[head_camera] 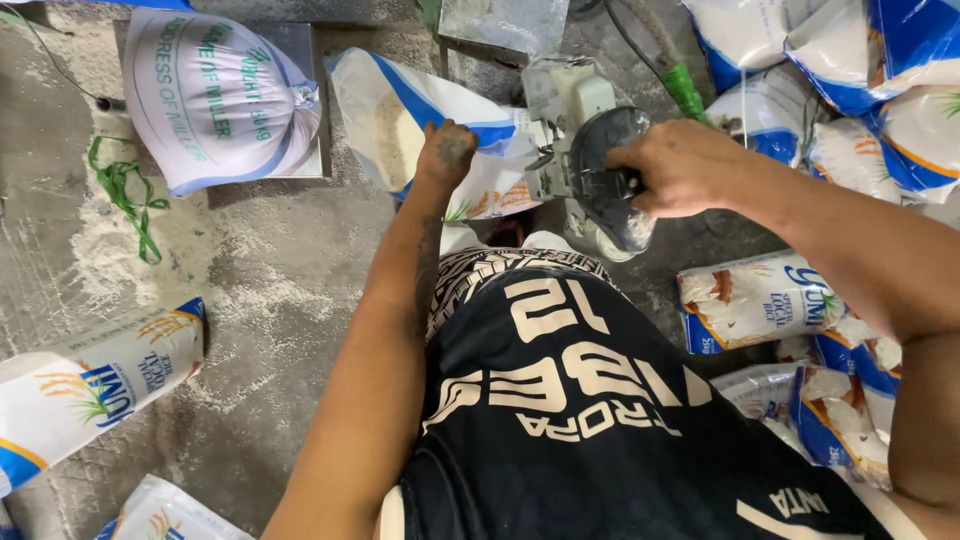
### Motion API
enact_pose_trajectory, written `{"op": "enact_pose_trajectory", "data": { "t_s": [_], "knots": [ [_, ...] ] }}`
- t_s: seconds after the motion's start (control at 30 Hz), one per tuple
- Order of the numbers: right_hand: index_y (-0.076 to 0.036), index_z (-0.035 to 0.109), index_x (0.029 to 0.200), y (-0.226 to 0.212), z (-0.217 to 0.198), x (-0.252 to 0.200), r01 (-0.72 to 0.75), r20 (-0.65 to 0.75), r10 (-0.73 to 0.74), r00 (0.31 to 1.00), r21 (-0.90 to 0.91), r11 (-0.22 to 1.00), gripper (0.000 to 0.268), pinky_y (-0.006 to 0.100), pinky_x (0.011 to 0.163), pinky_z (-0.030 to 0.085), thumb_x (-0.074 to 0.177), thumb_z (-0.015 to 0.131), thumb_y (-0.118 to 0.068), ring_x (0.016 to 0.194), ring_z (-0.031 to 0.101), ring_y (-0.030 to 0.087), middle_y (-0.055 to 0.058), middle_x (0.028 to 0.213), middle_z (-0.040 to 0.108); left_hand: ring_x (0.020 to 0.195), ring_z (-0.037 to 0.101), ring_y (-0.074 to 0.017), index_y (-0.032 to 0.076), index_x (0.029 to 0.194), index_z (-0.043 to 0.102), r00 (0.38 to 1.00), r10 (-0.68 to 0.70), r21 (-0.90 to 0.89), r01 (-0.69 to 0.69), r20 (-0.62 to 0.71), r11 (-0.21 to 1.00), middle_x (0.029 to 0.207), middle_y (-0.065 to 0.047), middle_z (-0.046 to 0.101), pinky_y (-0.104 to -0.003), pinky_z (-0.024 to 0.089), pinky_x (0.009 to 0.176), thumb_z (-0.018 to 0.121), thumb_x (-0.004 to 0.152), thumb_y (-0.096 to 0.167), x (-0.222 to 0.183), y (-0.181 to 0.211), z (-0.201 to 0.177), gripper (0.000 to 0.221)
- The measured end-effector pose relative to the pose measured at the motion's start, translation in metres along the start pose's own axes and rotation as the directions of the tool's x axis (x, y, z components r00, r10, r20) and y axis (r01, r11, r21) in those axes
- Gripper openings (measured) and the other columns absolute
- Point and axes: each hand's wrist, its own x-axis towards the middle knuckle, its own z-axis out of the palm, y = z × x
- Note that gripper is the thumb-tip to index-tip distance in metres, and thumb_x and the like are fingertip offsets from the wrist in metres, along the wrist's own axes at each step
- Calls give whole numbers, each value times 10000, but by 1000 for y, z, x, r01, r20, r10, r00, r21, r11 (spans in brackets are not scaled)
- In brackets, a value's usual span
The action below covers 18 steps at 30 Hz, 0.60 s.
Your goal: Fill plastic bags with rice from a hopper, weight them, and seal them using a portable sewing machine.
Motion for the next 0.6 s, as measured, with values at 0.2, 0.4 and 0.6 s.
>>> {"op": "enact_pose_trajectory", "data": {
  "t_s": [0.2, 0.4, 0.6],
  "knots": [
    [-190, 670, 1302, -18, 0, 12, -101, -30, 103, 994, 55, 993, 478, 389, 548, 559, 827, 709, -231, 528, 662, 213, 96, 723, 715, 1016, 611, -310, 139, 879, 687, 995, 100, -88, -99, 3, 991, 924, -72, 687, -539, 446, 853, 598, 908, 142, 3, -3, -1, 94],
    [-182, 577, 1428, -53, -14, 23, -320, 80, 310, 947, 202, 926, 565, 402, 579, 596, 879, 693, -251, 508, 653, 239, 141, 669, 720, 1078, 610, -302, 134, 942, 707, 966, 176, -69, -166, 191, 984, 1007, -72, 693, -566, 435, 962, 591, 861, 71, 14, -10, -29, 155],
    [-142, 620, 1397, -60, 7, 43, -320, -6, 345, 939, 358, 877, 594, 404, 695, 596, 812, 707, -195, 541, 674, 251, 150, 668, 723, 1185, 537, -364, 64, 1201, 661, 921, 186, 127, -241, 342, 962, 1175, -145, 634, -695, 310, 1057, 752, 795, 283, -1, -74, -68, 470]
  ]
}}
